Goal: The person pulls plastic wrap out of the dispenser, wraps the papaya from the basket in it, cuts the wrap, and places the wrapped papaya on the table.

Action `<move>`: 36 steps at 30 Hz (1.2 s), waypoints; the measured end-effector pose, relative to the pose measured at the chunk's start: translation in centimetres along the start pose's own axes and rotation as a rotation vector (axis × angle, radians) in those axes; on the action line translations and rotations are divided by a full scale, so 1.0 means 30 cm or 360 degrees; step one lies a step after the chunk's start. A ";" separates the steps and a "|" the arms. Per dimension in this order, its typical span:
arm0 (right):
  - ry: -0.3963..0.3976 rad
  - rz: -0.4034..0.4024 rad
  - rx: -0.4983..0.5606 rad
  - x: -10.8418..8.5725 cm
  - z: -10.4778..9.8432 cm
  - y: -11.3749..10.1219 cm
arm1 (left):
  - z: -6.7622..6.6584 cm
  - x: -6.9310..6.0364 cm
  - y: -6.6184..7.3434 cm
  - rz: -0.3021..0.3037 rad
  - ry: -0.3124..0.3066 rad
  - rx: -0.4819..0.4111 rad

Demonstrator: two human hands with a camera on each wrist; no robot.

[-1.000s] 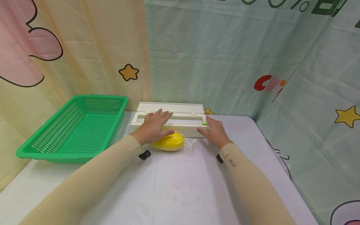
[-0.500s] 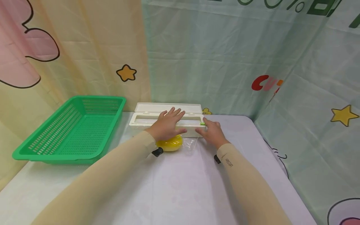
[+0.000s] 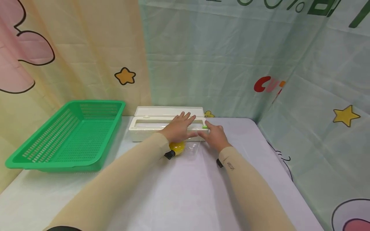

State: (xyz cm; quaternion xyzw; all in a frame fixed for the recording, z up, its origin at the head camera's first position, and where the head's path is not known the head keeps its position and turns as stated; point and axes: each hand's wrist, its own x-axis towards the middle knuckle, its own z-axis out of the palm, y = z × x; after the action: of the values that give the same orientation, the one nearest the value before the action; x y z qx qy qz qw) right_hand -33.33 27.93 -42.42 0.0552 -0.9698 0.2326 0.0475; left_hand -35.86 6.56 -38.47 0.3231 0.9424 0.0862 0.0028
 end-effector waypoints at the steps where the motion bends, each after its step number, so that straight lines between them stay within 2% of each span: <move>1: 0.0009 -0.0006 -0.0005 -0.001 0.001 0.000 | 0.004 0.007 0.005 0.0005 -0.0002 0.0006; 9: 0.0050 -0.0011 0.0025 -0.005 0.000 0.001 | 0.015 0.034 0.045 0.0019 0.0005 0.0029; 15: 0.0015 0.0015 0.0008 -0.005 -0.007 -0.005 | 0.025 0.052 0.062 0.0010 0.0036 0.0191; 20: 0.0044 -0.0008 -0.0026 -0.007 -0.008 -0.011 | 0.030 0.065 0.076 0.0032 0.0035 0.0304; 27: 0.0098 -0.0073 -0.0018 -0.009 -0.007 -0.012 | 0.027 0.062 0.089 0.0064 0.0060 0.0367; 33: 0.0079 -0.0038 0.0026 -0.012 -0.006 -0.011 | 0.022 0.068 0.112 0.0095 0.0127 0.0510; 36: 0.0073 -0.0017 0.0044 -0.011 -0.006 -0.008 | 0.023 0.077 0.126 0.0062 0.0144 0.0493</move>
State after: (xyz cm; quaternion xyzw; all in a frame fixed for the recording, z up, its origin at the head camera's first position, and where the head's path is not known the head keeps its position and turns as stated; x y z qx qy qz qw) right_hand -32.97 27.81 -42.19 0.0557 -0.9649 0.2470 0.0701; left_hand -35.35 11.00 -38.40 0.3336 0.9372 -0.0455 -0.0912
